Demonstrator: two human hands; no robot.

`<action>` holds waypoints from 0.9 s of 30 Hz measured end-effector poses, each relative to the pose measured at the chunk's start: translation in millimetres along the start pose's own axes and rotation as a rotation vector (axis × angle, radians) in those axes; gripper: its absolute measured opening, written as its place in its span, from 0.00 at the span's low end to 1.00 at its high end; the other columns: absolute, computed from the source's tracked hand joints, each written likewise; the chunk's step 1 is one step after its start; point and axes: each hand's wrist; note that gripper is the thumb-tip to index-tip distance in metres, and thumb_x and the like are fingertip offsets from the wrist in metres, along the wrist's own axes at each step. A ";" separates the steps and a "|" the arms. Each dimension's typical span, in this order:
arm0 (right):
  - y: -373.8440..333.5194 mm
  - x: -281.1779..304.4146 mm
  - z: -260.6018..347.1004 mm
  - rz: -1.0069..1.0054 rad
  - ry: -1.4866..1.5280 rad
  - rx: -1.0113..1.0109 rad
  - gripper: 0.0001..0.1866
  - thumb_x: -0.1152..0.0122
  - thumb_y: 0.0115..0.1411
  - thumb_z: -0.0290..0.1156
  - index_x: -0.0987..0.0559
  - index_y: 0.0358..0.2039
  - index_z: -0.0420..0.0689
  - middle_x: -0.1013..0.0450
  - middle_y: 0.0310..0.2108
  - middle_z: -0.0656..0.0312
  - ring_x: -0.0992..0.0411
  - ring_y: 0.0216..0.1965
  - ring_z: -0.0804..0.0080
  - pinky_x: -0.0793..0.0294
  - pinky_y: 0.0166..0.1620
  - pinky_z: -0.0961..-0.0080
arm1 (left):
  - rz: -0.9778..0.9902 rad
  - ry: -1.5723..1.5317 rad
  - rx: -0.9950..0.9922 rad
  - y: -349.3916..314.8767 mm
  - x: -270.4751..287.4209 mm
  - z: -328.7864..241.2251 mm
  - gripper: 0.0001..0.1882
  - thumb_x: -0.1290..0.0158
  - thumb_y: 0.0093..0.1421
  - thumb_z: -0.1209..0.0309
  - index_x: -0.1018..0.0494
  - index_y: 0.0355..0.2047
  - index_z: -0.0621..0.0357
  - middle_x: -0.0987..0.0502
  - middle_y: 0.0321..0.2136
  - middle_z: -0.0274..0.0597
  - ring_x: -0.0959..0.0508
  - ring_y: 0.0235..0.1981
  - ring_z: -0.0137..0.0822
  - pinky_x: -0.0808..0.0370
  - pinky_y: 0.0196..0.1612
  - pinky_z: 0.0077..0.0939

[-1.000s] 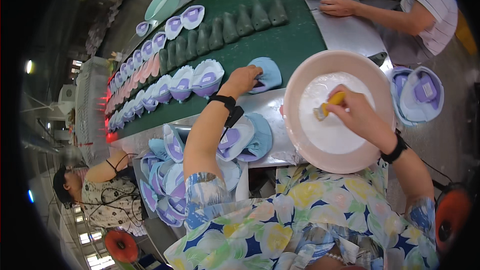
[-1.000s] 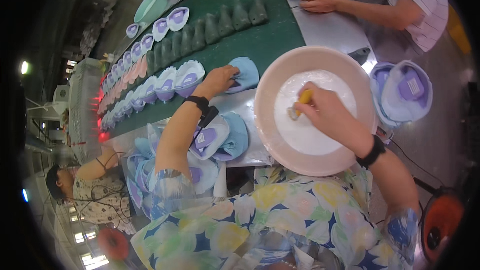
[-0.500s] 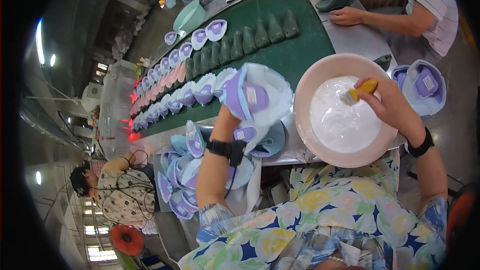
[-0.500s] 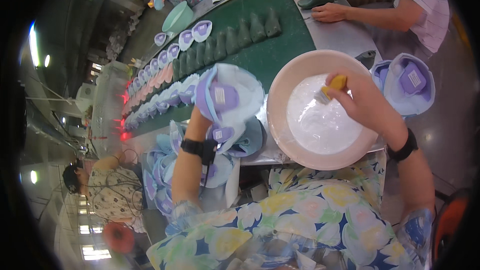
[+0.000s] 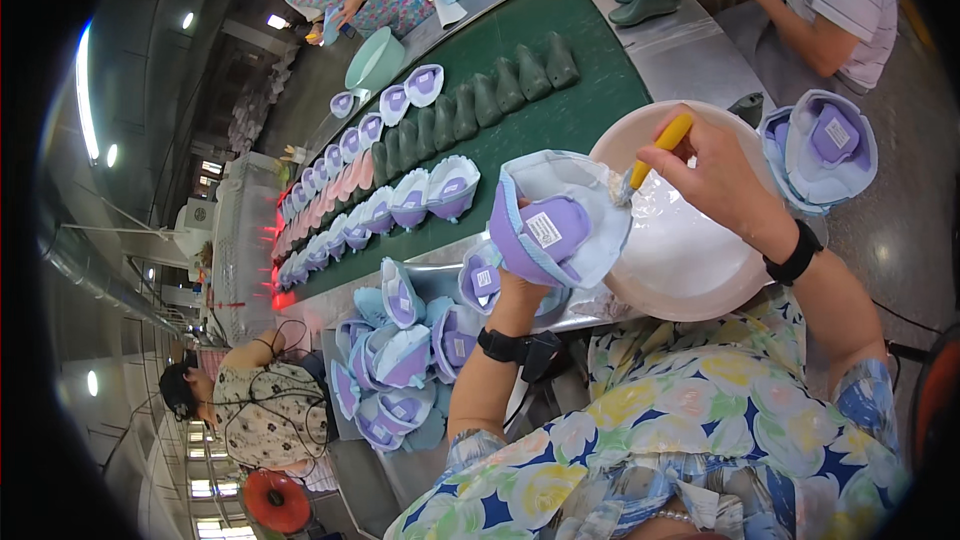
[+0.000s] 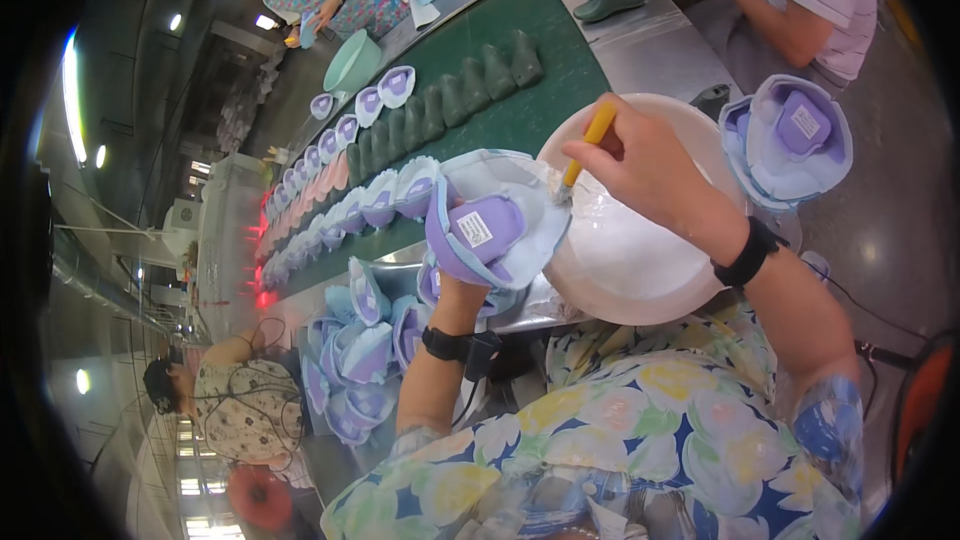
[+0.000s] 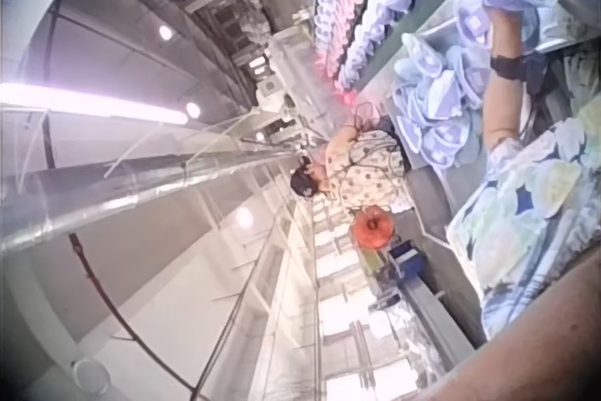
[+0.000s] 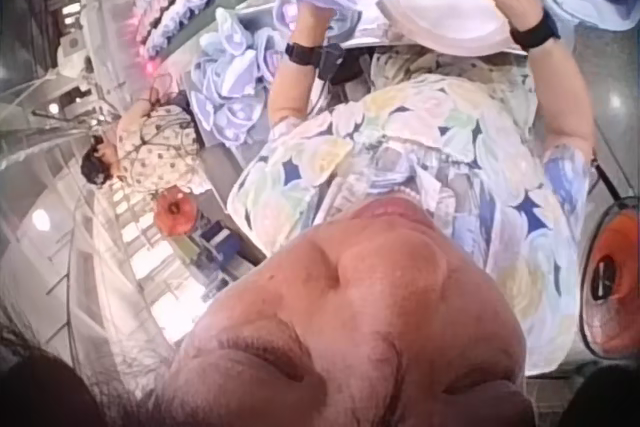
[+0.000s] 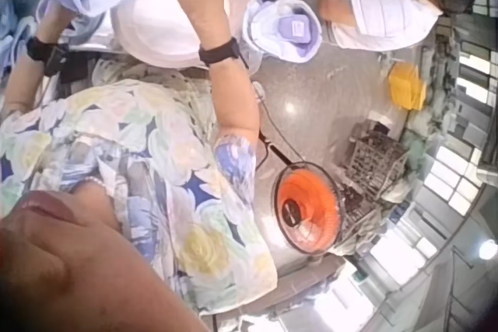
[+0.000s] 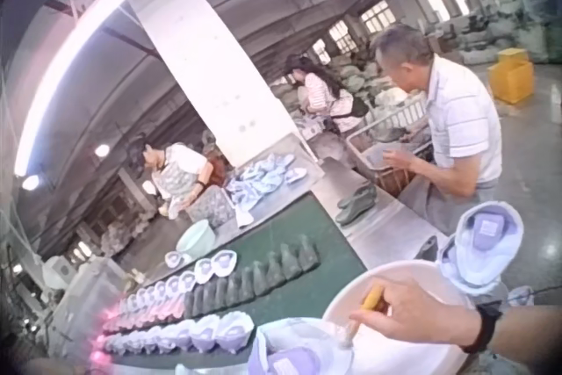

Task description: Applying adhesive to the inner edges of shoe uppers using a brush.

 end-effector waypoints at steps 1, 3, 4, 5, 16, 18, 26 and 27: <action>-4.8 -3.9 -3.1 -0.036 0.017 -0.066 0.14 0.33 0.62 0.34 0.24 0.38 0.36 0.23 0.25 0.55 0.26 0.24 0.70 0.28 0.30 0.75 | -0.040 -0.066 -0.008 -4.9 -2.3 1.4 0.41 0.31 0.55 0.62 0.41 0.63 0.56 0.30 0.55 0.41 0.24 0.55 0.38 0.23 0.56 0.36; -11.9 -13.0 -11.1 -0.050 0.077 -0.171 0.16 0.33 0.62 0.35 0.24 0.38 0.35 0.23 0.26 0.55 0.25 0.24 0.72 0.27 0.30 0.76 | -0.097 -0.300 -0.013 -9.9 -6.1 2.1 0.42 0.31 0.55 0.61 0.42 0.65 0.56 0.30 0.56 0.42 0.25 0.55 0.40 0.24 0.56 0.37; -15.5 -17.1 -14.1 -0.058 0.106 -0.224 0.17 0.32 0.61 0.36 0.24 0.37 0.34 0.22 0.26 0.55 0.24 0.25 0.72 0.26 0.30 0.77 | -0.114 -0.467 -0.009 -10.8 -8.0 1.9 0.41 0.32 0.55 0.61 0.41 0.65 0.57 0.30 0.55 0.41 0.25 0.55 0.41 0.25 0.56 0.37; -19.5 -21.5 -15.4 -0.064 0.155 -0.263 0.17 0.32 0.62 0.37 0.24 0.38 0.33 0.22 0.26 0.55 0.24 0.25 0.72 0.26 0.31 0.77 | -0.130 -0.635 -0.005 -11.5 -9.0 2.1 0.40 0.33 0.56 0.62 0.40 0.64 0.57 0.29 0.54 0.41 0.25 0.55 0.43 0.25 0.56 0.37; -34.7 -32.8 15.0 0.006 0.425 -0.360 0.18 0.33 0.62 0.35 0.24 0.42 0.33 0.21 0.32 0.55 0.21 0.29 0.74 0.23 0.34 0.80 | -0.323 0.323 -0.339 -7.6 14.1 -0.8 0.31 0.37 0.58 0.66 0.32 0.60 0.62 0.25 0.54 0.48 0.24 0.55 0.43 0.25 0.55 0.36; -35.1 -25.0 9.7 0.014 0.329 -0.215 0.15 0.34 0.62 0.33 0.24 0.43 0.36 0.20 0.34 0.55 0.21 0.32 0.73 0.23 0.37 0.79 | -0.268 0.601 -0.332 -3.0 18.7 -11.8 0.30 0.37 0.57 0.68 0.32 0.59 0.63 0.25 0.54 0.50 0.24 0.55 0.42 0.25 0.55 0.35; -31.5 -1.3 24.5 0.144 0.095 0.509 0.14 0.31 0.58 0.25 0.23 0.44 0.43 0.20 0.43 0.55 0.21 0.44 0.57 0.23 0.49 0.69 | 0.233 -0.287 0.403 -23.6 -20.9 -12.7 0.23 0.49 0.66 0.68 0.32 0.60 0.60 0.26 0.56 0.46 0.24 0.55 0.40 0.27 0.62 0.35; -32.4 -4.5 29.9 0.206 0.163 0.579 0.15 0.31 0.57 0.23 0.22 0.44 0.44 0.20 0.44 0.56 0.21 0.45 0.55 0.22 0.49 0.66 | 0.399 -0.032 0.260 -25.0 -27.0 -9.0 0.22 0.51 0.68 0.68 0.33 0.61 0.59 0.27 0.57 0.46 0.25 0.57 0.39 0.28 0.63 0.34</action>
Point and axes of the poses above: each hand's wrist, its own y-axis towards the middle knuckle, its own x-axis out of the back of the hand, z = x × y
